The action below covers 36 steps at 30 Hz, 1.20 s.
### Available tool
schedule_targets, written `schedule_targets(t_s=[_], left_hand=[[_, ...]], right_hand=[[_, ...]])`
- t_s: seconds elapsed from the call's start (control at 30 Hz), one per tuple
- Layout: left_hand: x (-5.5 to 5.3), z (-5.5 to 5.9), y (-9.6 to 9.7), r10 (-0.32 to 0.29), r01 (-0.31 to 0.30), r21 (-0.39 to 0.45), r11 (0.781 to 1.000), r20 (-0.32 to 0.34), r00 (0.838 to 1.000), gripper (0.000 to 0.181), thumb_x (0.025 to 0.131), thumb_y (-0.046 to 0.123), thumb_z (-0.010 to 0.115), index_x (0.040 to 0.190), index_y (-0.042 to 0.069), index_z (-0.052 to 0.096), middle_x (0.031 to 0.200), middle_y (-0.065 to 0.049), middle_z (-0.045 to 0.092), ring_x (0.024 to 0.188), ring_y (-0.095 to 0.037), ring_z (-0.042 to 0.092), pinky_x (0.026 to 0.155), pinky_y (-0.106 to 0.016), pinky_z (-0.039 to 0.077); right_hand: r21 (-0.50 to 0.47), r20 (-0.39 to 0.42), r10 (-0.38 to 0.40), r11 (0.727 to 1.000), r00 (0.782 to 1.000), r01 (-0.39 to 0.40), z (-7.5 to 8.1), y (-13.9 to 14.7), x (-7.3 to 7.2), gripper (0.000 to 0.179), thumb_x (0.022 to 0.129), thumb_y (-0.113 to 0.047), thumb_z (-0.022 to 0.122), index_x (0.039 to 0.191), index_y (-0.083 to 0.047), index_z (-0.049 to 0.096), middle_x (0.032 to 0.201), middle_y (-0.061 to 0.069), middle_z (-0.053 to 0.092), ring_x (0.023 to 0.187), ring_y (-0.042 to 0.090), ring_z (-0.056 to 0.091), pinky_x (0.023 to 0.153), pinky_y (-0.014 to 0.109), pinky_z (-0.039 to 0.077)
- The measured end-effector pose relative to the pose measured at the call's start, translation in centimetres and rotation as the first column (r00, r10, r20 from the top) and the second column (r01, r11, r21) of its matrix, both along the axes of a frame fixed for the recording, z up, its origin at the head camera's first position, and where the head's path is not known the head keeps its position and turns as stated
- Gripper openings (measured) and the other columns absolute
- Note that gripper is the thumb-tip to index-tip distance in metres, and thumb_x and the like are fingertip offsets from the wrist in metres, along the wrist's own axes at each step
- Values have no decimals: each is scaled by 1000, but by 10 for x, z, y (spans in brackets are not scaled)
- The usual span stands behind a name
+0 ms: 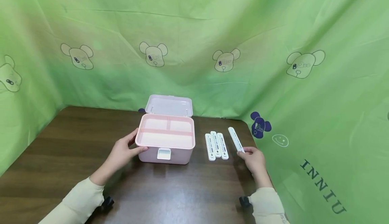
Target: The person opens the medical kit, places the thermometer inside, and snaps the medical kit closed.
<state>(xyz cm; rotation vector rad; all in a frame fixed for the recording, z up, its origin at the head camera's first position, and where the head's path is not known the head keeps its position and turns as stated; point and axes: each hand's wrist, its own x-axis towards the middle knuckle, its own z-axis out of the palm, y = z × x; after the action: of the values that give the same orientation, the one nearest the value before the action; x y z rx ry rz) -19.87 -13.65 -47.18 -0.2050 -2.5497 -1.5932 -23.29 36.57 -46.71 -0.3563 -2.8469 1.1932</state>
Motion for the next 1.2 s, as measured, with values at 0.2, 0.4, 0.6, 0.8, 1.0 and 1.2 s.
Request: schedule_targets(t_s=[0.2,0.4,0.6,0.8,1.0,1.2], left_hand=[[1,2,1,-6,6,9,1000,-11,1000,93,82,36,88,157,6,41,156,-14,47,136,-36,53,111,-52,47],[2,3,1,-15,16,18,1000,-15,1000,92,83,32,88,156,2,40,156,-17,45,135,-35,55,109,-48,48],[2,6,3,-34,36,48,998,-43,999,89,83,28,88,154,0,41,154,-19,47,135,-33,55,109,-46,49],[1,5,0,-21,23,65,998,-37,999,89,83,26,88,154,0,42,154,-20,47,133,-34,56,106,-45,51],[2,5,1,-16,18,62,998,-23,1000,89,83,24,88,154,0,41,154,-20,47,133,-34,56,106,-44,51],[2,5,4,-14,16,71,997,-29,999,88,83,22,88,154,-1,41,153,-20,48,131,-33,58,105,-44,51]], right_hand=[[106,-94,238,968,967,-228,36,-6,-9,40,91,-19,78,122,4,67,99,11,71,79,8,58,66,21,51],[212,-145,432,892,890,-398,72,-23,-18,30,87,-11,79,115,0,71,98,11,70,86,15,62,73,21,51],[292,-140,543,822,828,-490,101,-44,-23,28,87,-11,80,113,-7,73,98,6,69,91,22,61,82,34,51],[380,-119,622,749,774,-543,117,-72,-30,31,85,-13,82,115,-15,74,103,3,65,99,22,57,89,42,47],[473,-62,697,651,715,-594,129,-98,-29,29,83,-18,83,110,-21,75,102,-3,65,97,19,57,88,43,46],[565,-18,789,515,614,-645,135,-121,-29,28,79,-20,83,107,-21,76,101,-7,68,101,21,59,86,43,37]])
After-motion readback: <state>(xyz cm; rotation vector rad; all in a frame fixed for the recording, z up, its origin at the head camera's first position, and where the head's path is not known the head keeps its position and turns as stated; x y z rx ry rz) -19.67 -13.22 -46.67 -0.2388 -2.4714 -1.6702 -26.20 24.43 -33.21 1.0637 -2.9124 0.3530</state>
